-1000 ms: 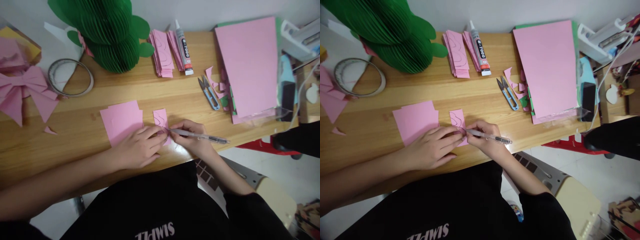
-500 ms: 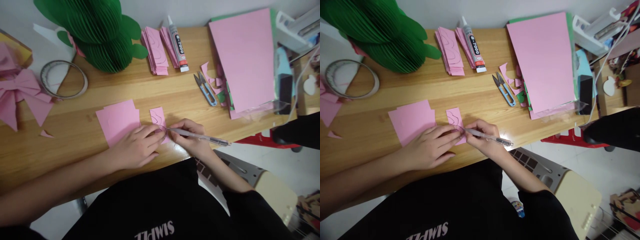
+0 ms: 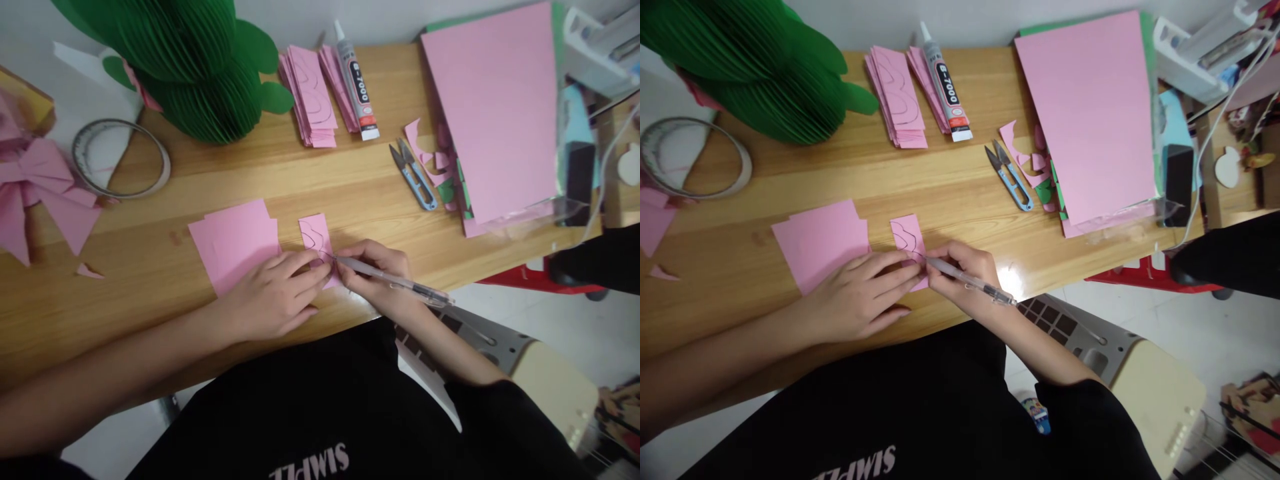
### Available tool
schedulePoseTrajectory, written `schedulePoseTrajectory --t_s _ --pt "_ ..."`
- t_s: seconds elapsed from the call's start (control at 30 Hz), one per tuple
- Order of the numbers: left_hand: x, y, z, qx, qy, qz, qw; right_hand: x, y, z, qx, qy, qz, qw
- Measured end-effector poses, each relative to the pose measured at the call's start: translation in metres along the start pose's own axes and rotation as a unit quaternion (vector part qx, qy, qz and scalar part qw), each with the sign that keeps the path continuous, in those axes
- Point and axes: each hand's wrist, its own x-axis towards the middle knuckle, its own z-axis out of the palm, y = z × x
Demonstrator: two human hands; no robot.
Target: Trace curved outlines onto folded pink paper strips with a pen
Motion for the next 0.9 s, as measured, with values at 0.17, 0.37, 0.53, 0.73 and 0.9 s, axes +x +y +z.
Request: schedulePoseTrajectory --t_s 0.17,0.37,0.53,0.73,0.9 --pt "-0.001 0.001 0.001 -0.004 -0.008 -0.005 1.000 -0.002 0.005 0.003 -0.009 -0.001 -0.010 1.000" --pt "-0.001 -0.001 0.001 -0.001 -0.002 -0.004 1.000 -0.003 0.006 0.004 -0.027 -0.006 -0.022 0.999" --pt "-0.001 0.000 0.001 -0.002 0.000 -0.003 1.000 -0.007 0.004 0.003 -0.076 0.011 -0.050 0.996" --pt "-0.001 0.000 -0.001 -0.004 -0.003 -0.002 1.000 -0.016 0.004 0.003 -0.116 0.031 -0.064 0.991" --pt "0.001 -0.001 -0.001 -0.009 -0.007 -0.007 1.000 -0.023 0.007 0.004 -0.148 0.036 -0.093 0.984"
